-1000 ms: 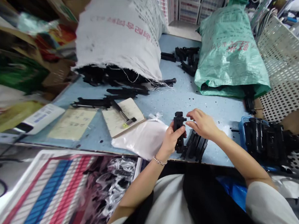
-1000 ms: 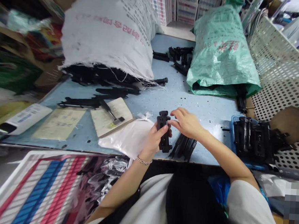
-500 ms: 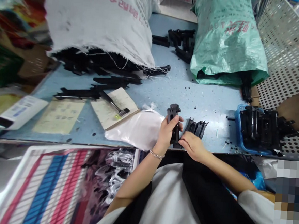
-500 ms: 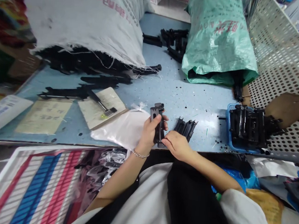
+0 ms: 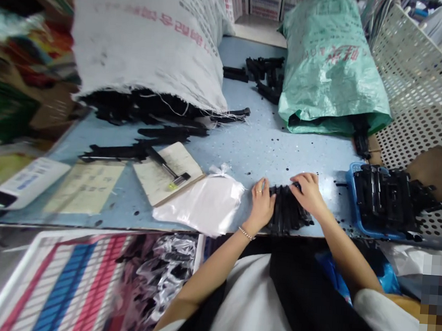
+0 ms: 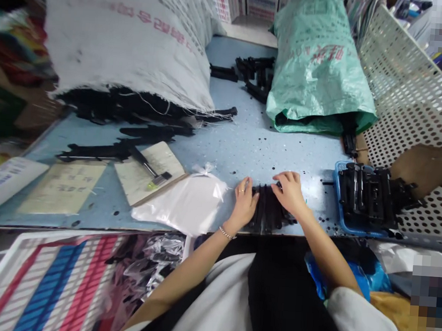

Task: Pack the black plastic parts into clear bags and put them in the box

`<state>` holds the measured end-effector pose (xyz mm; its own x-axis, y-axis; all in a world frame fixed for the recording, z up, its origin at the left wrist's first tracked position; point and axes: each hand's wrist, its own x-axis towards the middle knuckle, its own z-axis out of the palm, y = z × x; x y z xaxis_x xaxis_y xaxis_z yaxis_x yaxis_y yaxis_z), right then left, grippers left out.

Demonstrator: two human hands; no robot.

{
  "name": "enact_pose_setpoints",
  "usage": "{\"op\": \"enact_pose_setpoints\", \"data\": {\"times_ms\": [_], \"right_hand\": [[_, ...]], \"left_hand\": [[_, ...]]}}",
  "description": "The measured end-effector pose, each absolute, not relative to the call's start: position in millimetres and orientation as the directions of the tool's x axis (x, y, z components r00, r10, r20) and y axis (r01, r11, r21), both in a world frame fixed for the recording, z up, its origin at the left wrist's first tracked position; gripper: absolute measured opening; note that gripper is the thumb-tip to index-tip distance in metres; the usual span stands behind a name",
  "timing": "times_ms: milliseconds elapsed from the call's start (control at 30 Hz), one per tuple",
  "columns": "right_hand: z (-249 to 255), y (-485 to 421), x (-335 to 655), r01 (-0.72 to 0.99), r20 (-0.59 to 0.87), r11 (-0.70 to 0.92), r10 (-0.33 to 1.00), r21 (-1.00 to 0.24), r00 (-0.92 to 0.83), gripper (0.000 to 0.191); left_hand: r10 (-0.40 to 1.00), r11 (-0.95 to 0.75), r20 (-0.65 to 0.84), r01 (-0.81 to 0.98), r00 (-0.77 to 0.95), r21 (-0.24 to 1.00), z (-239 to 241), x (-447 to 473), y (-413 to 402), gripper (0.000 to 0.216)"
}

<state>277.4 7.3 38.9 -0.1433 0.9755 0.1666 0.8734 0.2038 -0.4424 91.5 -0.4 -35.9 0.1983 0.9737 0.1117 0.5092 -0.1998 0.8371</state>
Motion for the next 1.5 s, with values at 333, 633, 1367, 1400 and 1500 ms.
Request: {"op": "enact_pose_setpoints", "data": {"times_ms": [333,633,1367,1400,1500], "right_hand": [[60,280,149,0.879,0.032,0.298,0.951,-0.372,-0.309,0.061],[61,253,187,0.821,-0.326,0.075,0.894,-0.565,-0.306,0.023],[99,13,218,0.576,0.189,0.307,0.948,-0.758,-0.257,0.044],[96,8,216,0.546,0.153,0.286,0.949,-0.787,-0.276,0.047],[91,-19,213,0.584,0.208,0.443,0.880,-0.680,-0.426,0.050]], "left_hand": [[0.969,-0.176,0.064,0.486,0.238,0.856,-39,86,-5,0.063],[0.977,-0.020,-0.036,0.254,0.212,0.967,-38,73,3,0.060],[0.894,0.448,-0.346,-0.507,0.286,0.736,68,64,-36,0.046],[0.892,0.452,-0.358,-0.538,0.277,0.712,67,61,-33,0.047],[0.879,0.471,-0.393,-0.616,0.269,0.632,69,50,-25,0.053]]}}
